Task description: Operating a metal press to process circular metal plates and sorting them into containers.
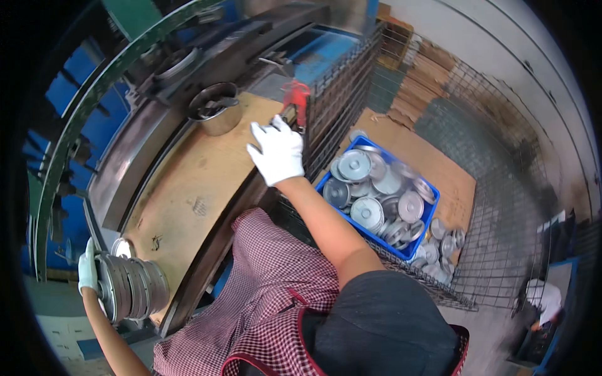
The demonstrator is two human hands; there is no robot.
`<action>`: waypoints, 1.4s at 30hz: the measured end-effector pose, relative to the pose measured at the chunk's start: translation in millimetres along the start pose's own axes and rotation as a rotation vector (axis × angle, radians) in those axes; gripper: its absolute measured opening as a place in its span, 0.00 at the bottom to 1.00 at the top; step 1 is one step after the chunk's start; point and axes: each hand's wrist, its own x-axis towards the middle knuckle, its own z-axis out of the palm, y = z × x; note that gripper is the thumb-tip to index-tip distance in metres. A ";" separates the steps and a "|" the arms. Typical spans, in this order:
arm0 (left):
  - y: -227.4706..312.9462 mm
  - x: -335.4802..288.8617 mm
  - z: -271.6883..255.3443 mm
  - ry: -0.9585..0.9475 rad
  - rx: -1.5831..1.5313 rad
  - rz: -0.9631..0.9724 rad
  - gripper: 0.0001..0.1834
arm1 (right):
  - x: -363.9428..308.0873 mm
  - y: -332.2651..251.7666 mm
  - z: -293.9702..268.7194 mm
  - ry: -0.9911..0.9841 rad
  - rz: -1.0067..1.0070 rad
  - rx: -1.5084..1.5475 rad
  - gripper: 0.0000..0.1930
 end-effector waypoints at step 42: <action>-9.3 -7.3 -16.7 -0.053 -0.041 -0.099 0.36 | -205.2 341.8 148.4 0.679 1.856 1.586 0.24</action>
